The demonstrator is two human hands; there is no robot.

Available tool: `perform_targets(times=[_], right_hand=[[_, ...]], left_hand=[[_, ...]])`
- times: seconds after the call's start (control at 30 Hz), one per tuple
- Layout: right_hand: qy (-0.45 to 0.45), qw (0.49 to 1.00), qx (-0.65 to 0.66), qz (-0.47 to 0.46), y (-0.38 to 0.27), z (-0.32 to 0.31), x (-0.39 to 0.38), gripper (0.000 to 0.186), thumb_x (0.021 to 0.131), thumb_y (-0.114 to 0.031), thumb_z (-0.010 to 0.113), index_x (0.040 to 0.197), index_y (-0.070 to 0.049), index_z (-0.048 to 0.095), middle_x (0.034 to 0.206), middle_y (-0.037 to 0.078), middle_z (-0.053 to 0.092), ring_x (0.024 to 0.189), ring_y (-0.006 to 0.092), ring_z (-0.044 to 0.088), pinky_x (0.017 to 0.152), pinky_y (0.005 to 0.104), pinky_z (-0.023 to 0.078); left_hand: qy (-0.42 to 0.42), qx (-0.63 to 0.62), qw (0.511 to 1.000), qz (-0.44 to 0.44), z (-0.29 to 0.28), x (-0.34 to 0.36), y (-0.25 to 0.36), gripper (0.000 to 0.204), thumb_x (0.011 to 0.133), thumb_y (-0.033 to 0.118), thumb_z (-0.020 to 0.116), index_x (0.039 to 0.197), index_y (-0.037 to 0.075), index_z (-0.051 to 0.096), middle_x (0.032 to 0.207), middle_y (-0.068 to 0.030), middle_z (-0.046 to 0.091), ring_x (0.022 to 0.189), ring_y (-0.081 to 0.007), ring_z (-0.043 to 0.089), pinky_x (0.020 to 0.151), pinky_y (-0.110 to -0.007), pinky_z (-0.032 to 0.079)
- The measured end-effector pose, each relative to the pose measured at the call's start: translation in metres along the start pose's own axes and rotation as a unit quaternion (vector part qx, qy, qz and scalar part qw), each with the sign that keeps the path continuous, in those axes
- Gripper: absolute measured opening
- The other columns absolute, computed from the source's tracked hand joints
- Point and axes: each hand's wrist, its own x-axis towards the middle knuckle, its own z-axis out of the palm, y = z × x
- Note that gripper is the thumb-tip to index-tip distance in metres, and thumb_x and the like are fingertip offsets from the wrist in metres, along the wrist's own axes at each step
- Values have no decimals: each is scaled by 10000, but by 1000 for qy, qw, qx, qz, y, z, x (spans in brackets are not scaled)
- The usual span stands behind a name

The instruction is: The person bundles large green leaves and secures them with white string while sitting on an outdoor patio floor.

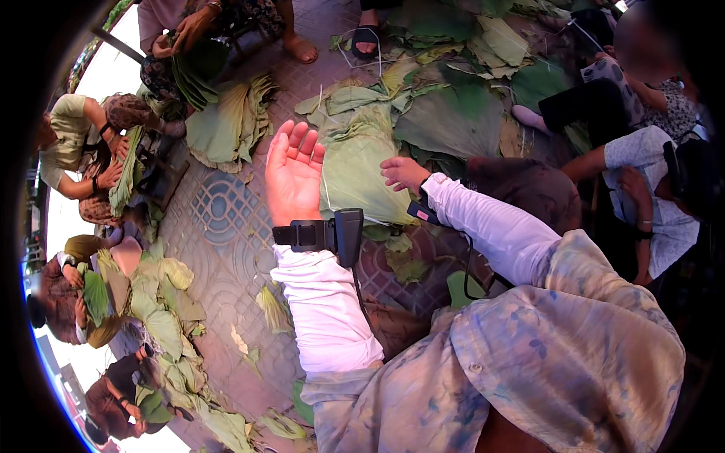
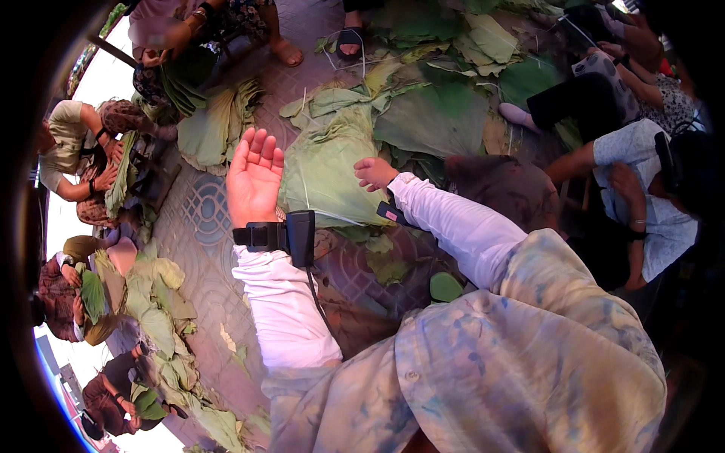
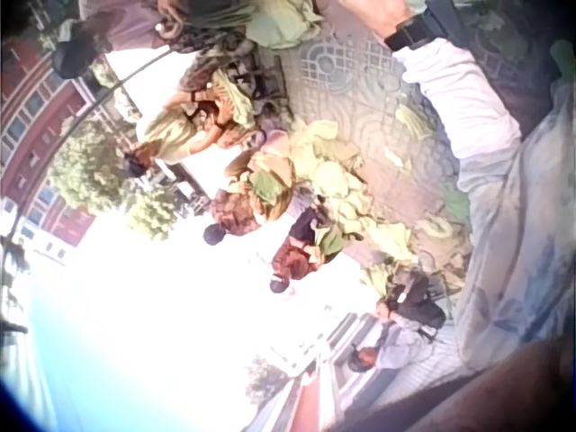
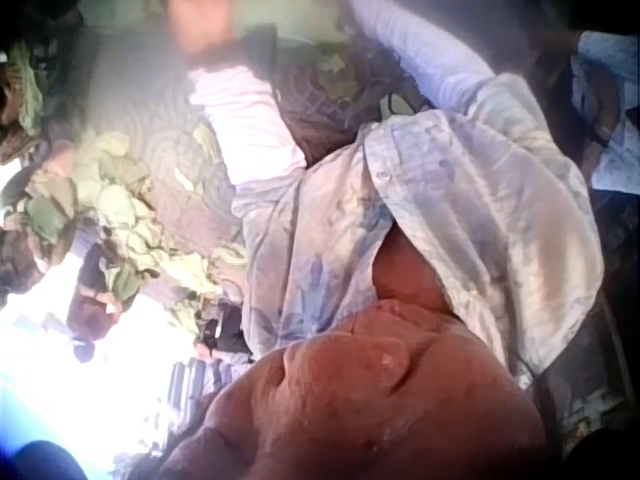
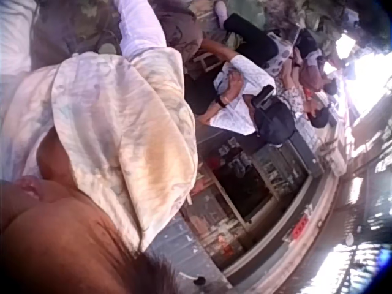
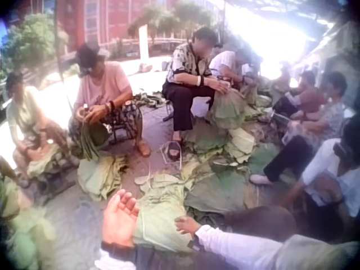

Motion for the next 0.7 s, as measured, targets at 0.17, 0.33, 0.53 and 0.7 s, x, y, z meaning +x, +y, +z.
perform_targets(times=[0.17,0.33,0.53,0.7], right_hand=[[-119,984,-136,1,59,30,-2,264,720,-191,574,952,-69,599,820,55,600,684,202,589,564,322,482],[-77,832,-489,-251,71,56,-16,273,668,-215,598,921,-119,632,1026,86,544,902,256,523,726,386,433],[-39,583,-719,-375,70,69,-33,244,674,-225,523,862,-118,637,1181,84,454,1148,266,324,921,420,269],[-61,634,-677,-369,110,49,-15,402,743,-159,462,1129,-49,492,1221,114,410,1199,268,283,995,463,186]], left_hand=[[-1,8,1000,11,-1,-2,0,251,840,176,503,1052,43,494,963,-74,566,878,-187,548,743,-323,452],[6,8,1000,7,1,3,-1,237,842,165,499,1044,40,498,964,-79,566,875,-192,551,737,-327,453],[6,3,1000,7,4,6,5,213,852,146,481,1034,42,515,962,-66,583,881,-195,557,761,-343,450],[-47,-36,998,-1,15,6,-9,186,841,176,499,1002,83,507,909,-61,584,796,-183,569,686,-313,461]])
